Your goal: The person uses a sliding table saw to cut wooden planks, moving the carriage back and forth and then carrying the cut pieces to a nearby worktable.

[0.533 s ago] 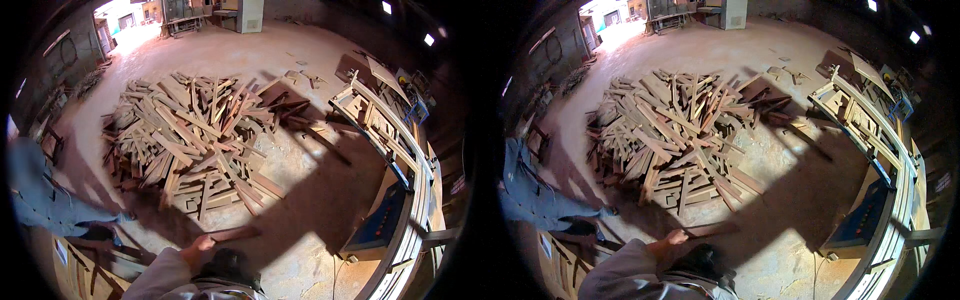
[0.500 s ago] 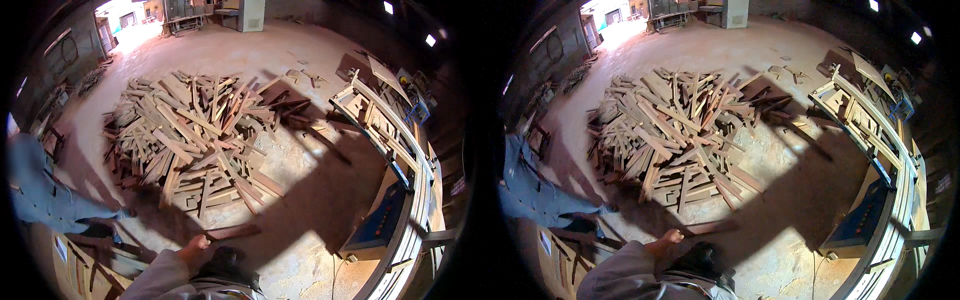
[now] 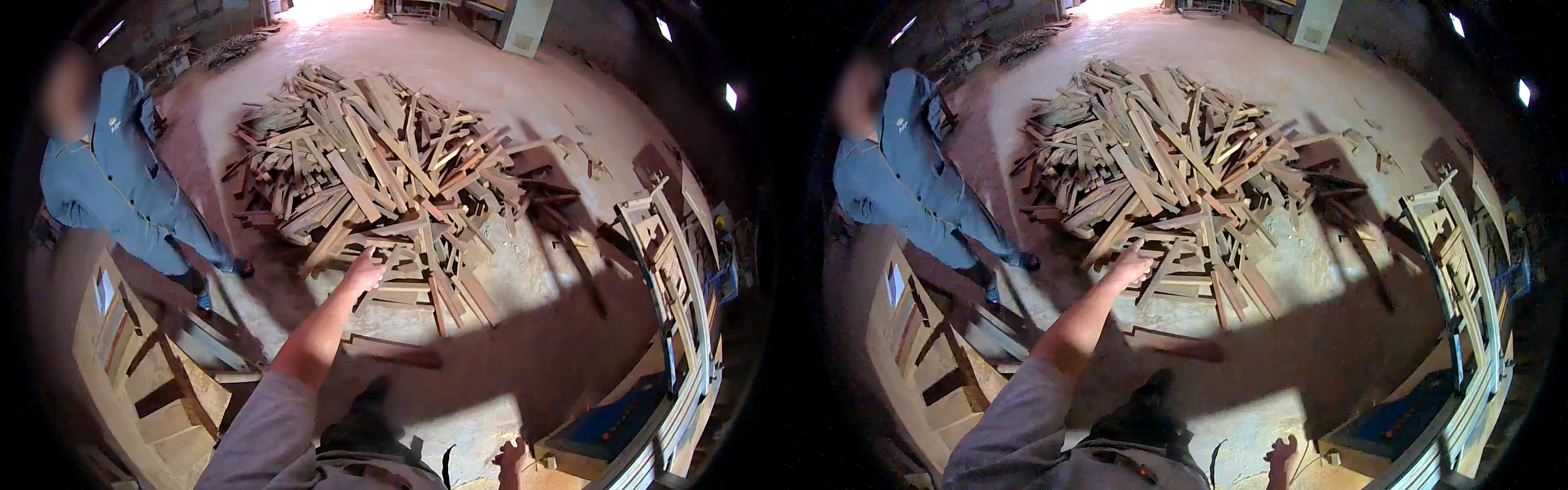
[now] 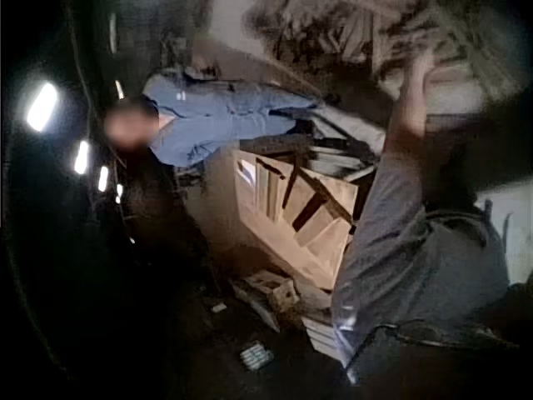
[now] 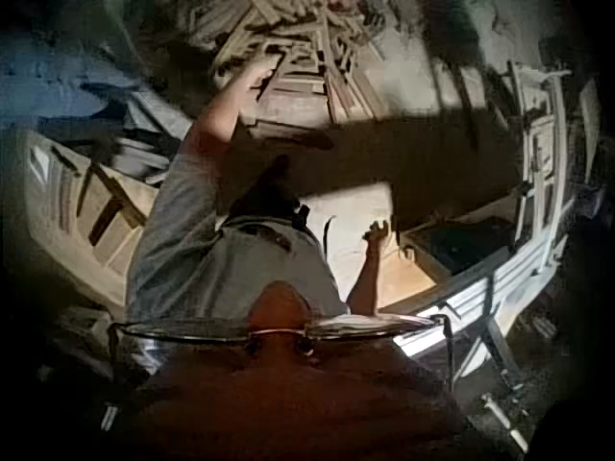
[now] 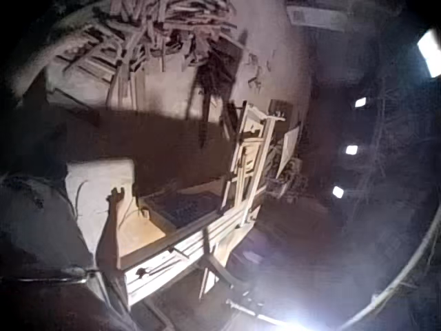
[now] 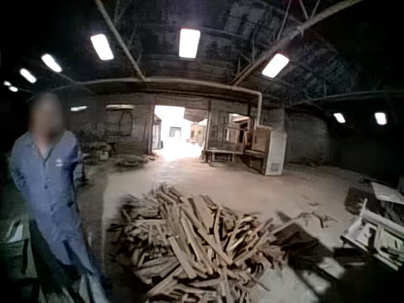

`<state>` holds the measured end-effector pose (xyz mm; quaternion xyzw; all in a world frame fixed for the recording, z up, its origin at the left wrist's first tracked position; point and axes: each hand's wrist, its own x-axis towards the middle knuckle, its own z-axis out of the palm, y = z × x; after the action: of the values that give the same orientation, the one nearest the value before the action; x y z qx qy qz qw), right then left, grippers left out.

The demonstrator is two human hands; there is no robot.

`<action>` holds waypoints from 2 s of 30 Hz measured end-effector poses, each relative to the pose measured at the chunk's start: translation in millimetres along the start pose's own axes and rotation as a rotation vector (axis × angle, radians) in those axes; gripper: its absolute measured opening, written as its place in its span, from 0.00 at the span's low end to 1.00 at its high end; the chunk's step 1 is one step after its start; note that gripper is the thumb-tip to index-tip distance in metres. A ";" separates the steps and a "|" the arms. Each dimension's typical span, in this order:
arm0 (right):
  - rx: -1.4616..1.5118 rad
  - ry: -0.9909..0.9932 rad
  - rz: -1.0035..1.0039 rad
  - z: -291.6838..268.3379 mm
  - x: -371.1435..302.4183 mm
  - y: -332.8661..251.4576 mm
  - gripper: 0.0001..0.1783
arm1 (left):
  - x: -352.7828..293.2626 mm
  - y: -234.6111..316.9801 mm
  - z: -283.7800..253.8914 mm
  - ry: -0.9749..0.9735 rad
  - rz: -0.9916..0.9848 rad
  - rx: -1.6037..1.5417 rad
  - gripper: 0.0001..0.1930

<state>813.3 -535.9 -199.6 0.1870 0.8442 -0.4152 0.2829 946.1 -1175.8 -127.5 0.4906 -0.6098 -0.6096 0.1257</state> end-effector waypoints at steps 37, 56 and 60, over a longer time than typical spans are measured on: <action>-0.672 0.096 -1.416 36.9 -57.3 -523.5 0.35 | -162.0 -419.8 -32.8 -0.259 -0.388 0.612 0.28; -0.526 -0.756 -1.093 158.1 -46.4 -275.3 0.29 | -215.8 -356.0 48.7 -0.231 -0.332 0.627 0.21; -0.529 -0.774 -1.080 160.6 -44.8 -273.3 0.28 | -213.1 -356.9 56.0 -0.231 -0.318 0.626 0.21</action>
<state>749.1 -829.0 -88.1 -0.4927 0.7303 -0.3150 0.3531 1166.6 -900.7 -354.6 0.5216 -0.6933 -0.4568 -0.1965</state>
